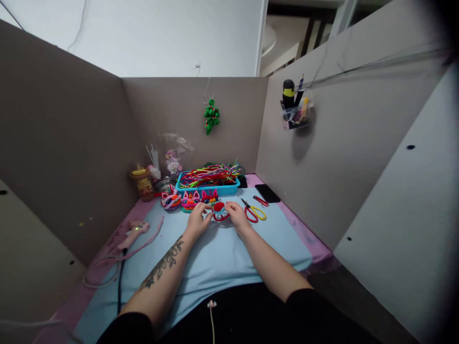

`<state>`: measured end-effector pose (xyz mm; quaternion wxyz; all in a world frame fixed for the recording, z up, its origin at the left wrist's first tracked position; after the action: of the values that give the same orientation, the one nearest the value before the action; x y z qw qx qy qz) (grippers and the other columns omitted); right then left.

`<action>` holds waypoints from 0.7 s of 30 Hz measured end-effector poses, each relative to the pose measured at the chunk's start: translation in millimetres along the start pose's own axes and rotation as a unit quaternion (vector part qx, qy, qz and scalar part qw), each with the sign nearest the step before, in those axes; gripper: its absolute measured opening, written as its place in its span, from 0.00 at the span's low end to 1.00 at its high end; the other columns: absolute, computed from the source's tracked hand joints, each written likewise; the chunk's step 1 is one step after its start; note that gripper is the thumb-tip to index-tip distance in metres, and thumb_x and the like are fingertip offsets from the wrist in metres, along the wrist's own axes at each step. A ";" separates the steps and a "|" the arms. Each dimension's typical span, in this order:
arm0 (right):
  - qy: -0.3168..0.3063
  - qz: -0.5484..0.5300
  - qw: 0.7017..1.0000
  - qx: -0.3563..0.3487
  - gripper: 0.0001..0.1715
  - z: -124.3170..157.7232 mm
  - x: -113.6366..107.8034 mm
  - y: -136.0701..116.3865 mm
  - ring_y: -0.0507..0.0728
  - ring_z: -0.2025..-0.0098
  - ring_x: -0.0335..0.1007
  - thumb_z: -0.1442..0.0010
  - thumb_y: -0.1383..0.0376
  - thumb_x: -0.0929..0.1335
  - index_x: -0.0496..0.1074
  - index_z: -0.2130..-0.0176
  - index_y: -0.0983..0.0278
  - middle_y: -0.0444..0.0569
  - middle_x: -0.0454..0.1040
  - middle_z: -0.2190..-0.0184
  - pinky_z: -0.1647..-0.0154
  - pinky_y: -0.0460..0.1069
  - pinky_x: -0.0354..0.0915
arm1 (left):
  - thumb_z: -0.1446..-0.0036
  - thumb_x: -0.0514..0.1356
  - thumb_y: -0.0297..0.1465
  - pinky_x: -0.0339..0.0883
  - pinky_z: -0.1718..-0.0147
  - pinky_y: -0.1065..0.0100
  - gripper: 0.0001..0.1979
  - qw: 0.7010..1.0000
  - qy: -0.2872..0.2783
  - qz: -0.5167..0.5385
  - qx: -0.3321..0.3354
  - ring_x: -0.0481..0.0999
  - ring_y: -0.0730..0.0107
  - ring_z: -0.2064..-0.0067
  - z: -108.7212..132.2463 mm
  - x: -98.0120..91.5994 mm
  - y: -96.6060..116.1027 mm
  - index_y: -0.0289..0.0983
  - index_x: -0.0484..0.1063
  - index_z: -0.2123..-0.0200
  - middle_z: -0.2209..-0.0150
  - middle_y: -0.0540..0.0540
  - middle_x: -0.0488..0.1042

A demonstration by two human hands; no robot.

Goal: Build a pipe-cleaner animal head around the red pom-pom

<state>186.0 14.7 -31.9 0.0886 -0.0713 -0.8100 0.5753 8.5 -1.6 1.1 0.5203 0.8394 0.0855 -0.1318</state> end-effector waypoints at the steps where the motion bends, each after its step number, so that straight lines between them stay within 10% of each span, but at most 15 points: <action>1: 0.007 0.000 1.000 -0.001 0.20 -0.1 0.6 1.2 0.60 0.54 0.67 0.51 0.48 0.68 0.70 0.77 0.62 0.52 0.72 0.59 0.47 0.54 0.59 | 0.54 0.64 0.32 0.60 0.67 0.68 0.07 1.000 -0.005 -0.013 0.014 0.68 0.66 0.64 2.3 2.4 1.5 0.39 0.73 0.68 0.63 0.45 0.71; 21: 0.014 0.091 0.995 -0.037 0.11 7.4 11.1 7.6 0.57 0.63 0.65 0.50 0.56 0.68 0.70 0.69 0.61 0.50 0.68 0.63 0.55 0.54 0.64 | 0.52 0.60 0.29 0.60 0.73 0.70 0.11 0.999 0.040 -0.021 -0.025 0.69 0.72 0.76 5.3 19.9 -10.4 0.40 0.59 0.67 0.75 0.53 0.72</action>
<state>173.6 12.8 -40.8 0.0446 -0.1562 -0.8193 0.5498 23.8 -1.6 -16.3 0.5340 0.8289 0.1272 -0.1075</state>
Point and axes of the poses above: each hand's wrist, its own z-axis away from the middle knuckle, its own x-axis out of the palm, y = z × x, the point moved 1 cm from there along -z, towards the middle knuckle
